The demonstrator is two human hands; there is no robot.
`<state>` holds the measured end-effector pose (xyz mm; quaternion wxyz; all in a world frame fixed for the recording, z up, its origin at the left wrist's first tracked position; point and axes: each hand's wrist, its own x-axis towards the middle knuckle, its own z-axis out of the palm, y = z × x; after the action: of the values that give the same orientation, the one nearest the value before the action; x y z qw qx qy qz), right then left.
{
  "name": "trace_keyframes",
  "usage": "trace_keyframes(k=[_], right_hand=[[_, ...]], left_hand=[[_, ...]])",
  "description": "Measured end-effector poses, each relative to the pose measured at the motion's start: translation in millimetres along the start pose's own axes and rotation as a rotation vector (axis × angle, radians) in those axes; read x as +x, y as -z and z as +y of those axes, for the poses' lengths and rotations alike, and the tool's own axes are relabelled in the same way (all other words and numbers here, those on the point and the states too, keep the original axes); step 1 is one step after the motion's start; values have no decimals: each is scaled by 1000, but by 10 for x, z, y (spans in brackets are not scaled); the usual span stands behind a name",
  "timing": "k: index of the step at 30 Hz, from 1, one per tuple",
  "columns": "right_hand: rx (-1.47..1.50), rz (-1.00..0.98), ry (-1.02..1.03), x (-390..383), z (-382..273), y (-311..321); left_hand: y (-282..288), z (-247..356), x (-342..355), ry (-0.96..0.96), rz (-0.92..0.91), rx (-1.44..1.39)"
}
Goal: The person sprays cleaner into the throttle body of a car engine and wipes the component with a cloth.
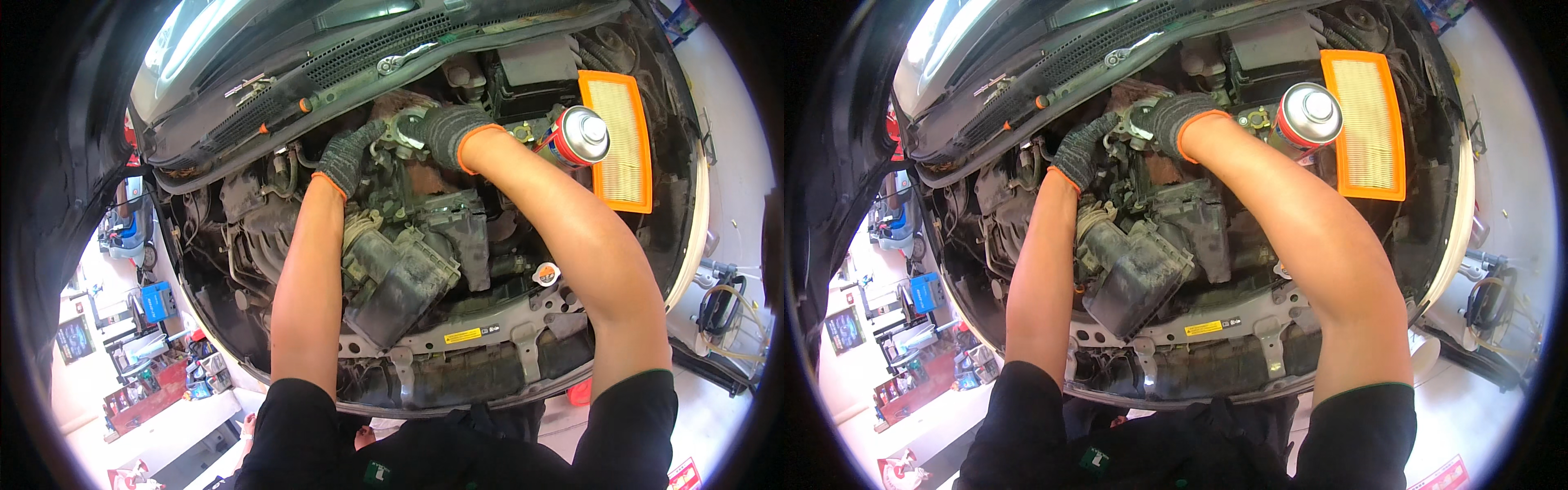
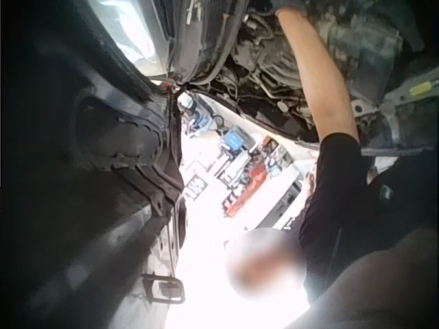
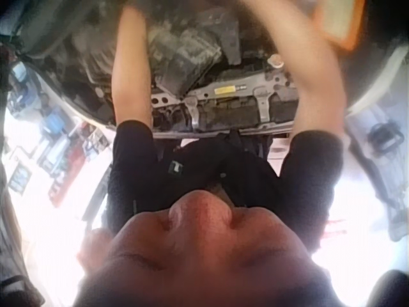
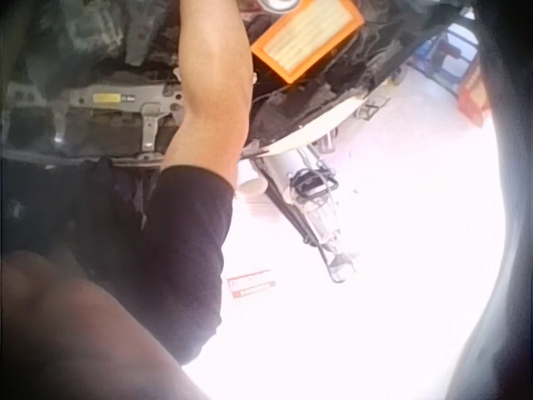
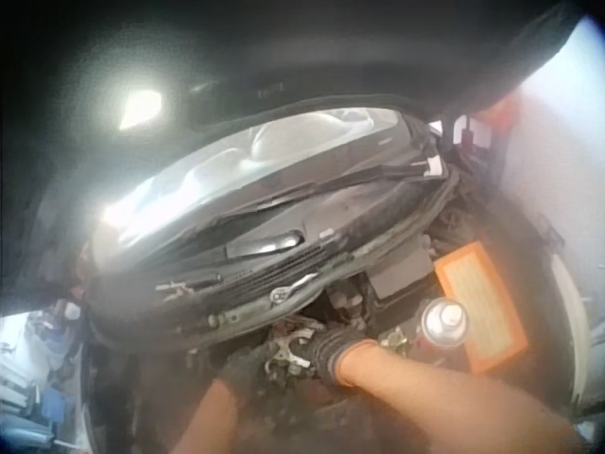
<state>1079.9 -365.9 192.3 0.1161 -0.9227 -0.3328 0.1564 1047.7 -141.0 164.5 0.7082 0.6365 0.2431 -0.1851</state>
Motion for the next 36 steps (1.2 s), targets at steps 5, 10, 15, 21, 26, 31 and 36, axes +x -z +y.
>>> trace_keyframes(k=[5, 10, 15, 21, 26, 31, 36], right_hand=[[-14, -37, -232, 43, -92, -141], [156, -22, 59, 27, -82, 131], [416, 247, -401, -179, -115, 193], [403, 312, -429, -95, -201, 27], [180, 182, -335, 124, -111, -33], [236, 104, -56, 243, 4, -5], [312, 222, -286, 211, -92, -17]], left_hand=[[-92, 10, 0, -63, -21, 11], [20, 23, -7, -34, -27, 23], [-66, 14, -91, -96, -63, -36], [60, -41, 23, -73, -37, 6], [-36, -7, -37, -39, -37, -19], [-19, -20, -24, -105, -52, -52], [9, -5, -6, 29, -41, -83]])
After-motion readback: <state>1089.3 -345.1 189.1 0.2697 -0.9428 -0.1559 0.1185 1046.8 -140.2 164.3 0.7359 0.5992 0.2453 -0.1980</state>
